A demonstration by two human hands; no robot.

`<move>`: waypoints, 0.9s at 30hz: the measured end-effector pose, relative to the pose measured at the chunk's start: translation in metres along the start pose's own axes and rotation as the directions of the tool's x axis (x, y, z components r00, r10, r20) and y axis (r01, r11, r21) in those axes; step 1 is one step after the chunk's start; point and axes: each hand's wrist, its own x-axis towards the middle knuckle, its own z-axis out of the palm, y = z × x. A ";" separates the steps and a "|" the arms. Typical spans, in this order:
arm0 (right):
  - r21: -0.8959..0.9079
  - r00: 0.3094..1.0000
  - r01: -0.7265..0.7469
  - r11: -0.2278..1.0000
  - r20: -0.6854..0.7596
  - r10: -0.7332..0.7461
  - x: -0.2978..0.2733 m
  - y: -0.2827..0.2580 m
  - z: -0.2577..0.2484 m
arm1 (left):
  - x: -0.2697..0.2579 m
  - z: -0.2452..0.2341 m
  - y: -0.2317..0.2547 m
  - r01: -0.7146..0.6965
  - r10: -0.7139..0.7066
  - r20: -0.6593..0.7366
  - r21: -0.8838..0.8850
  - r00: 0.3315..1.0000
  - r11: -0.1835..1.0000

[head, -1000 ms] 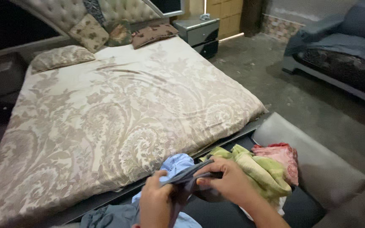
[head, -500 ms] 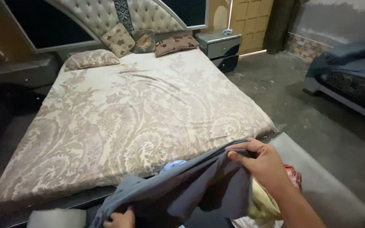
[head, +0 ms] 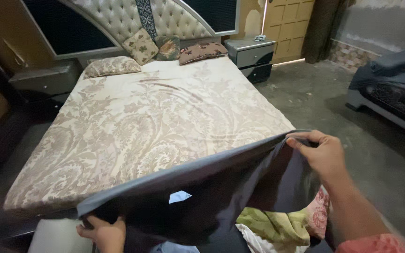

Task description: The person places a pillow on a bed, puts a book on a side table, then folds a gray garment and a green towel before placing them on a surface.

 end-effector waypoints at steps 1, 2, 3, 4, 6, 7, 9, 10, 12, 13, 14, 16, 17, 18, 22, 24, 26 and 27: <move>0.003 1.000 0.003 1.000 0.004 -0.003 0.004 0.000 -0.003 | 0.000 -0.005 0.006 0.002 -0.002 -0.006 0.001 1.000 1.000; -0.061 1.000 0.003 0.998 -0.021 -0.005 0.008 0.000 -0.008 | 0.002 -0.010 0.014 -0.077 0.079 -0.050 0.044 0.996 0.996; -0.126 0.999 0.003 0.992 -0.046 -0.009 0.012 -0.001 -0.012 | 0.000 -0.018 0.026 -0.153 0.161 -0.090 0.090 0.983 0.984; -0.123 0.999 0.006 0.992 -0.042 -0.012 0.017 -0.001 -0.016 | -0.004 -0.029 0.039 -0.150 0.159 -0.095 0.091 0.983 0.984; -0.053 0.998 -0.001 0.999 -0.059 -0.003 0.027 0.000 -0.021 | -0.012 -0.060 0.075 0.140 -0.139 0.063 -0.026 0.988 0.990; -0.050 0.998 0.003 0.999 -0.056 -0.006 0.031 0.001 -0.025 | -0.016 -0.078 0.096 0.142 -0.140 0.058 -0.027 0.988 0.990; 0.035 0.992 0.123 0.992 -0.031 -0.122 0.040 0.002 -0.031 | -0.022 -0.110 0.133 0.313 -0.351 0.213 0.193 0.912 0.930; 0.037 0.991 0.128 0.991 -0.032 -0.127 0.043 0.003 -0.034 | -0.024 -0.121 0.146 0.314 -0.350 0.210 0.188 0.913 0.931; -0.076 0.976 0.207 0.975 -0.052 -0.212 0.049 0.002 -0.041 | -0.023 -0.132 0.160 0.273 -0.312 0.164 0.221 0.936 0.936; -0.075 0.975 0.210 0.975 -0.052 -0.214 0.049 0.001 -0.044 | -0.019 -0.134 0.158 0.253 -0.292 0.140 0.241 0.946 0.937; -0.143 0.985 0.136 0.980 -0.086 -0.149 0.050 0.000 -0.048 | -0.013 -0.133 0.151 0.233 -0.270 0.116 0.261 0.956 0.937; -0.201 0.989 0.059 0.978 -0.119 -0.084 0.052 0.001 -0.050 | 0.009 -0.124 0.125 0.216 -0.249 0.085 0.284 0.965 0.934; -0.144 0.990 0.097 0.985 -0.090 -0.110 0.054 0.002 -0.051 | 0.022 -0.113 0.113 0.266 -0.274 0.014 0.199 0.962 0.943; -0.085 0.988 0.132 0.988 -0.063 -0.138 0.056 0.005 -0.050 | 0.033 -0.100 0.101 0.309 -0.305 -0.055 0.109 0.951 0.945; -0.092 0.993 0.103 0.990 -0.056 -0.108 0.061 0.019 -0.046 | 0.059 -0.070 0.078 0.313 -0.453 -0.189 -0.497 0.872 0.809; -0.060 0.983 0.163 0.985 -0.078 -0.167 0.064 0.026 -0.049 | 0.060 -0.075 0.088 0.191 -0.568 -0.203 -0.808 0.797 0.557; -0.092 0.986 0.127 0.988 -0.093 -0.135 0.069 0.032 -0.054 | 0.052 -0.099 0.100 0.087 -0.065 -0.547 0.015 0.835 0.996; -0.127 0.989 0.088 0.988 -0.111 -0.103 0.072 0.036 -0.059 | 0.045 -0.115 0.108 -0.029 0.491 -0.297 0.833 0.819 0.552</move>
